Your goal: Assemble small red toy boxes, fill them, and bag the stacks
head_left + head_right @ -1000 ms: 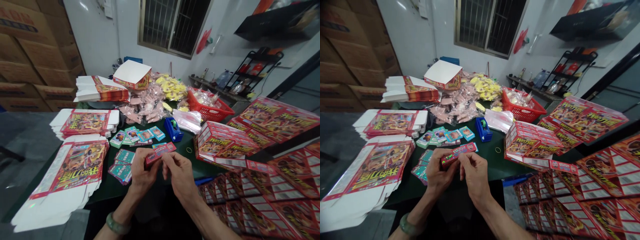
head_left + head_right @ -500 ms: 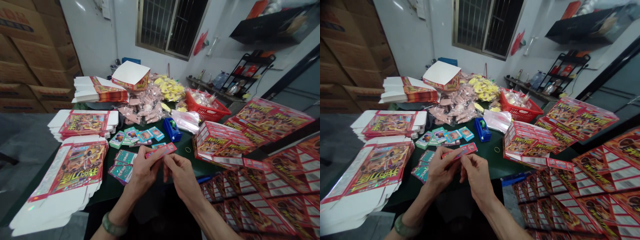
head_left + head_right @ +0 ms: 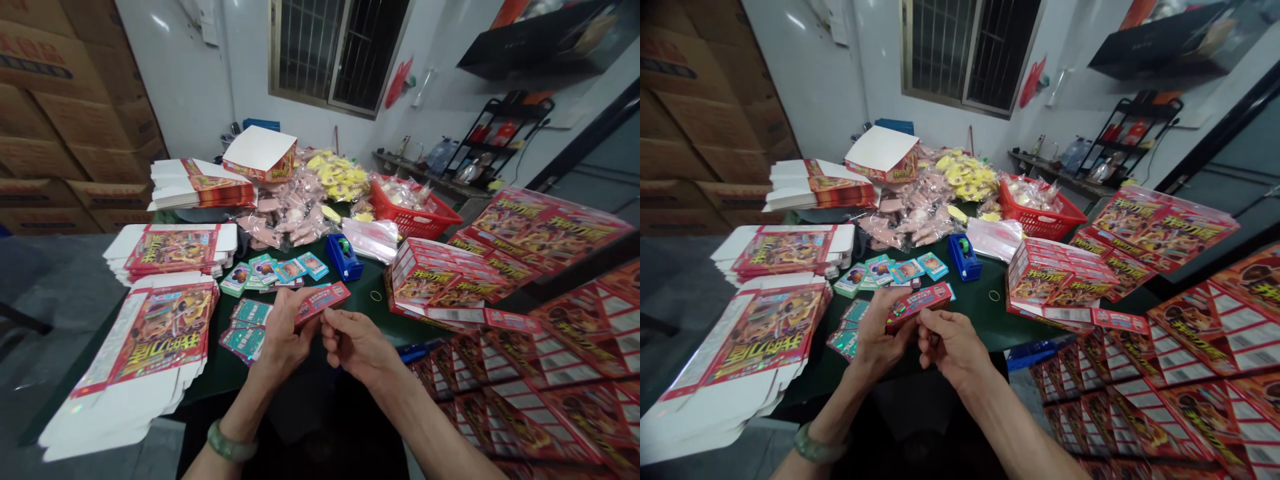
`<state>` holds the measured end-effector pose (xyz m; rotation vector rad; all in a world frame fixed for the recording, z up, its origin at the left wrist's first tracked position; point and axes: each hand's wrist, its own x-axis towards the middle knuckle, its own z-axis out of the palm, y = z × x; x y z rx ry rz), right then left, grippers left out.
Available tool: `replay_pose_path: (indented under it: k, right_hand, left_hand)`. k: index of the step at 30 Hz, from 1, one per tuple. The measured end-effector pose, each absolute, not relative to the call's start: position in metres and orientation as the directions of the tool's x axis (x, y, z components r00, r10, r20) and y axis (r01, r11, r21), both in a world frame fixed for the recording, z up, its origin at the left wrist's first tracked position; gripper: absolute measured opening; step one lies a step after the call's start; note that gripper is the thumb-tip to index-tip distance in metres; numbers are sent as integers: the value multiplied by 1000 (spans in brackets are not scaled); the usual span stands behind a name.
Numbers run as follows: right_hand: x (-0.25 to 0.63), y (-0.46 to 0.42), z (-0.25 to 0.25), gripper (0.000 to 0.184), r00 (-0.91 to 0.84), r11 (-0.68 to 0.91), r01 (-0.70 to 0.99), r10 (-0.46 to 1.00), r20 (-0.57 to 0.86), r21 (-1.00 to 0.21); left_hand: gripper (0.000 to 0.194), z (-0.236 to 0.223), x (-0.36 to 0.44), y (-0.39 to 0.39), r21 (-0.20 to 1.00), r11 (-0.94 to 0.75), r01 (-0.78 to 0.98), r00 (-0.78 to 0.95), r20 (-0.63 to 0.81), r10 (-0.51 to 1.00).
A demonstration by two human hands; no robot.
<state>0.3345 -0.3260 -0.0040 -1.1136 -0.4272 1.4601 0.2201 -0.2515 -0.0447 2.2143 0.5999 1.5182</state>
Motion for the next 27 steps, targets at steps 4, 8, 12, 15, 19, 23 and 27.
replay_pose_path:
  k: [4,8,12,15,19,23,27]
  right_hand:
    - [334,-326,-7,36,206,-172,-490,930,-306,-854]
    - [333,-326,-10,36,232,-123,-456,940,-251,-881]
    - [331,-326,-15,38,245,-117,-448,937,-247,-886]
    - [327,-323,-21,44,266,-131,-470,922,-282,-873]
    - [321,-310,-41,49,240,-129,-559,920,-309,-819]
    - [323,-304,-70,48,155,-271,-492,908,-390,-827]
    - [359,-349,-74,21,508,-217,-163,818,-271,-962]
  left_hand:
    - [41,-48,221,-251,506,-856,107,323,796,512]
    - [38,-47,217,-249,458,-877,145,412,778,474]
    - [33,-37,213,-247,424,-892,155,493,750,442]
    - [35,-30,209,-245,409,-893,189,493,747,446]
    - [39,-28,208,-239,417,-896,156,532,729,432]
    - [28,-31,221,-233,380,-904,197,359,830,427]
    - [22,-35,226,-224,423,-851,313,274,817,507]
